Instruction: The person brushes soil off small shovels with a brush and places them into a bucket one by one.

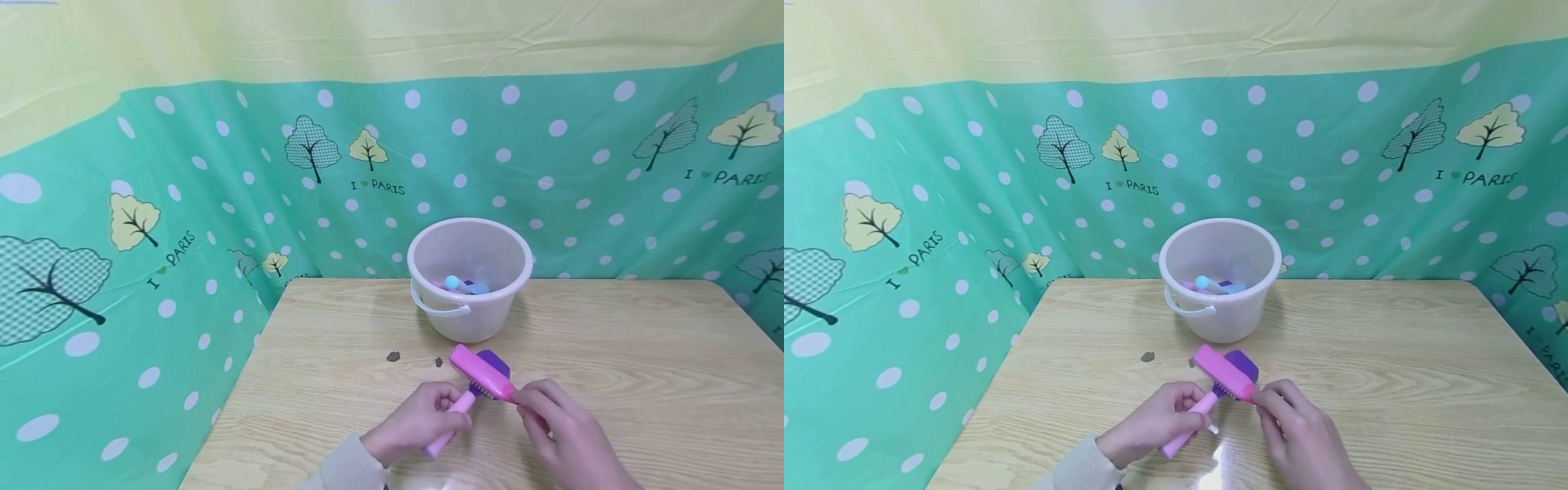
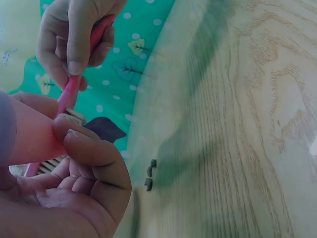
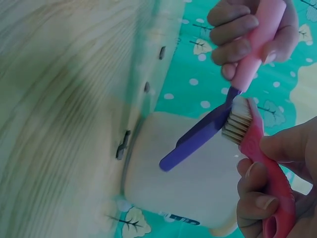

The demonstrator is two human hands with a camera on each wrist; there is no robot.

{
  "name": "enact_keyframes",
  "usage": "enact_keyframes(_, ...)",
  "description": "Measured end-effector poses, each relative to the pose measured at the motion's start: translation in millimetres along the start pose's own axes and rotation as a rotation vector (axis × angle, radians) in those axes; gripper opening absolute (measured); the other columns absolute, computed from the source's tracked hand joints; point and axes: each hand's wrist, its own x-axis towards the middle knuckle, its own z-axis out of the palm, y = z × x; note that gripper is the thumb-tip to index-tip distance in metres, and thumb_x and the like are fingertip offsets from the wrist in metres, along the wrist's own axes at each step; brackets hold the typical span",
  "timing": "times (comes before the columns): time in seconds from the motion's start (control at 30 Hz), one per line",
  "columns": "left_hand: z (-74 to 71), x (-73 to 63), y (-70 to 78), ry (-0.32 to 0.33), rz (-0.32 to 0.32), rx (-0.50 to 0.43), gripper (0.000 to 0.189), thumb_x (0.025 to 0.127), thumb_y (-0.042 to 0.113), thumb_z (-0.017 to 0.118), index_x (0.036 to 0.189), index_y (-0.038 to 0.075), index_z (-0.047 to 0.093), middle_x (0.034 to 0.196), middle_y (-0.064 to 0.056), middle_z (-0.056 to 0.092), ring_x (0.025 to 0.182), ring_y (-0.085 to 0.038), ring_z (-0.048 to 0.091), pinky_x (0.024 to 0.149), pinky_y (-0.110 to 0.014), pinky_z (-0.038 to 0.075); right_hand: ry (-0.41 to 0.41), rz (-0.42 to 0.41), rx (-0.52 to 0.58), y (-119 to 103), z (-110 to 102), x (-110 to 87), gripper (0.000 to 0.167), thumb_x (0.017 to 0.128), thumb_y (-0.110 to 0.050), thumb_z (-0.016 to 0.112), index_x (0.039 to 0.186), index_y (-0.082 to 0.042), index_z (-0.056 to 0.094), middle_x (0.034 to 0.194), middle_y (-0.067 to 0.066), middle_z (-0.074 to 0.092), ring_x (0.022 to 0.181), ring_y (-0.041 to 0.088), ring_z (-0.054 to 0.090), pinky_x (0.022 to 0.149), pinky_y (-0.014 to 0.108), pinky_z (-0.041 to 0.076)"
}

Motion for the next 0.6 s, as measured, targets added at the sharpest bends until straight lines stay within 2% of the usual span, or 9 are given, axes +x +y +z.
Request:
enact_keyframes(0.07, 0.1, -0.8, -1.4, 0.0, -0.001, 0.007, 0.015, 0.076, 0.01, 0.072, 0.089, 0.006, 0.065, 0.072, 0.001, 0.059, 0.056, -0.01, 0.054, 0.047, -0.022, 0.045, -0.002, 0.011, -0.008, 2.6, -0.4, -1.3, 0.034, 0.074, 0.0, 0.07, 0.1, -0.022, 0.07, 0.098, -0.014, 0.057, 0.079, 0.002, 0.055, 0.071, 0.008, 0.044)
enact_keyframes(0.13, 0.1, -1.4, -2.5, 0.002, -0.003, 0.017, 0.014, 0.076, 0.012, 0.072, 0.087, 0.008, 0.065, 0.073, 0.001, 0.059, 0.056, -0.011, 0.054, 0.046, -0.023, 0.046, -0.004, 0.026, -0.018, 5.3, -0.7, -2.4, 0.037, 0.072, 0.002, 0.071, 0.1, -0.021, 0.07, 0.098, -0.014, 0.057, 0.078, 0.001, 0.054, 0.069, 0.009, 0.043)
enact_keyframes(0.23, 0.0, -1.8, -3.4, 0.006, -0.008, 0.031, 0.013, 0.076, 0.013, 0.072, 0.086, 0.011, 0.065, 0.074, 0.001, 0.06, 0.056, -0.011, 0.055, 0.047, -0.024, 0.047, -0.006, 0.049, -0.03, 8.9, -1.1, -3.2, 0.038, 0.071, 0.004, 0.072, 0.1, -0.019, 0.07, 0.096, -0.015, 0.057, 0.076, 0.001, 0.052, 0.068, 0.008, 0.042)
enact_keyframes(0.4, -0.5, -1.8, -3.0, -0.007, -0.009, 0.032, 0.016, 0.078, 0.013, 0.071, 0.091, 0.006, 0.066, 0.074, 0.001, 0.061, 0.057, -0.011, 0.056, 0.047, -0.023, 0.048, 0.009, 0.065, -0.03, 15.8, -1.6, -3.0, 0.036, 0.07, 0.007, 0.071, 0.099, -0.014, 0.07, 0.094, -0.013, 0.058, 0.072, 0.0, 0.049, 0.064, 0.006, 0.04)
enact_keyframes(0.6, -0.3, -2.6, -4.5, -0.029, 0.03, 0.025, 0.017, 0.077, 0.009, 0.068, 0.093, 0.002, 0.066, 0.066, 0.002, 0.06, 0.052, -0.009, 0.053, 0.044, -0.019, 0.045, 0.027, 0.071, -0.016, 24.5, -2.0, -4.8, 0.036, 0.069, 0.01, 0.072, 0.098, -0.011, 0.07, 0.092, -0.01, 0.059, 0.072, 0.001, 0.05, 0.064, 0.005, 0.04)
